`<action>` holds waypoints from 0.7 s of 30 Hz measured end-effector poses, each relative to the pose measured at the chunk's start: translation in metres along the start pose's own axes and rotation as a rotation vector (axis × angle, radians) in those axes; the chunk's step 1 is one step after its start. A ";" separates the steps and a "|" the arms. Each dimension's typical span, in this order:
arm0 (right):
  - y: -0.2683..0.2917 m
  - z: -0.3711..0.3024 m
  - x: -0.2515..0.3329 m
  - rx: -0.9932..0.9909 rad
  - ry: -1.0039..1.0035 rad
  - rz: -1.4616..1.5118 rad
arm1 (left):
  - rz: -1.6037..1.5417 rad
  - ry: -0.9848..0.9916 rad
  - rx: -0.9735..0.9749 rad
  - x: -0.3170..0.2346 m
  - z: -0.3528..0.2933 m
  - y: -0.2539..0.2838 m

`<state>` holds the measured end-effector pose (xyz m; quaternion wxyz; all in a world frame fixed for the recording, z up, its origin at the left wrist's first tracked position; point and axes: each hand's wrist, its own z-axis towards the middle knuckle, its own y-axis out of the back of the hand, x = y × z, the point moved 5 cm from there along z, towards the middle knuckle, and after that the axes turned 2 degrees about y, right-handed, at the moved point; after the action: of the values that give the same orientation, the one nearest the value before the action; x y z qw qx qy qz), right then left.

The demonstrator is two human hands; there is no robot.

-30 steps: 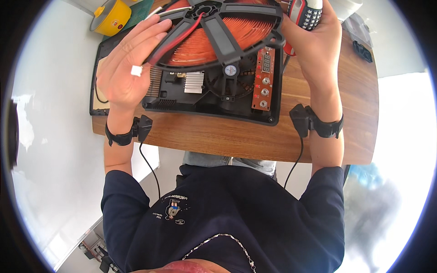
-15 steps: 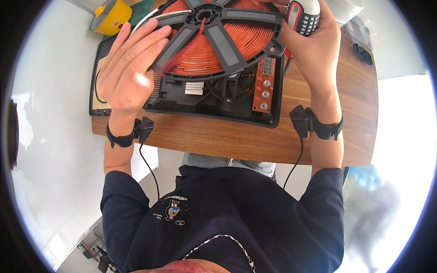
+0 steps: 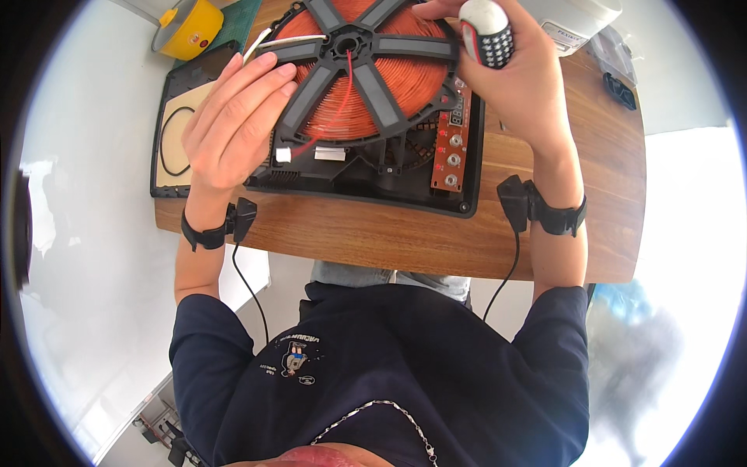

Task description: The person assembles an electronic device on a wooden table. They use a screwdriver to secure a circuit board, connect wires to a fan, and install the fan into the device housing.

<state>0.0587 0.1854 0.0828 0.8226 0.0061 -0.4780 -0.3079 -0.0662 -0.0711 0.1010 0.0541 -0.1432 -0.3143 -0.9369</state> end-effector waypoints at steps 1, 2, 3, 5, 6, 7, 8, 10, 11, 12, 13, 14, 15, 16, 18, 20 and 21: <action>-0.004 0.001 0.001 0.049 0.041 -0.016 | -0.003 0.009 0.011 0.004 -0.005 -0.001; -0.007 -0.001 0.001 0.118 0.014 -0.011 | 0.010 -0.005 0.022 0.007 -0.010 -0.004; -0.010 -0.003 0.001 0.120 -0.019 -0.023 | 0.024 -0.007 0.043 0.011 -0.014 -0.006; -0.017 -0.006 0.000 0.120 -0.085 -0.047 | 0.051 -0.013 0.082 0.019 -0.020 -0.010; -0.017 -0.008 -0.005 0.152 -0.134 -0.065 | 0.042 0.001 0.079 0.021 -0.024 -0.012; -0.019 -0.008 -0.007 0.159 -0.123 -0.082 | 0.020 0.004 0.108 0.021 -0.026 -0.013; -0.023 -0.009 -0.011 0.168 -0.112 -0.098 | -0.002 0.007 0.138 0.022 -0.029 -0.014; -0.031 -0.009 -0.014 0.212 -0.128 -0.159 | -0.015 -0.008 0.208 0.024 -0.034 -0.014; -0.037 -0.007 -0.016 0.236 -0.140 -0.173 | -0.012 -0.030 0.226 0.027 -0.037 -0.013; -0.042 -0.005 -0.019 0.261 -0.152 -0.187 | -0.010 -0.050 0.245 0.031 -0.039 -0.014; -0.046 -0.003 -0.020 0.279 -0.164 -0.206 | -0.011 -0.077 0.260 0.034 -0.041 -0.014; -0.049 0.002 -0.019 0.289 -0.132 -0.218 | -0.009 -0.082 0.274 0.040 -0.043 -0.014; -0.052 0.008 -0.022 0.309 -0.137 -0.213 | 0.006 -0.089 0.274 0.044 -0.045 -0.013; -0.055 0.016 -0.023 0.332 -0.138 -0.206 | 0.024 -0.095 0.274 0.049 -0.046 -0.011; -0.058 0.028 -0.015 0.387 -0.204 -0.204 | 0.054 -0.085 0.281 0.055 -0.049 -0.008; -0.059 0.038 -0.008 0.416 -0.254 -0.213 | 0.073 -0.077 0.267 0.059 -0.050 -0.008; -0.059 0.042 -0.010 0.411 -0.238 -0.209 | 0.082 -0.074 0.260 0.061 -0.051 -0.008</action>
<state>-0.0079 0.1542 0.0803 0.7058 0.1864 -0.6207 -0.2861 -0.1374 -0.0965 0.0762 0.0986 -0.1821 -0.4286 -0.8795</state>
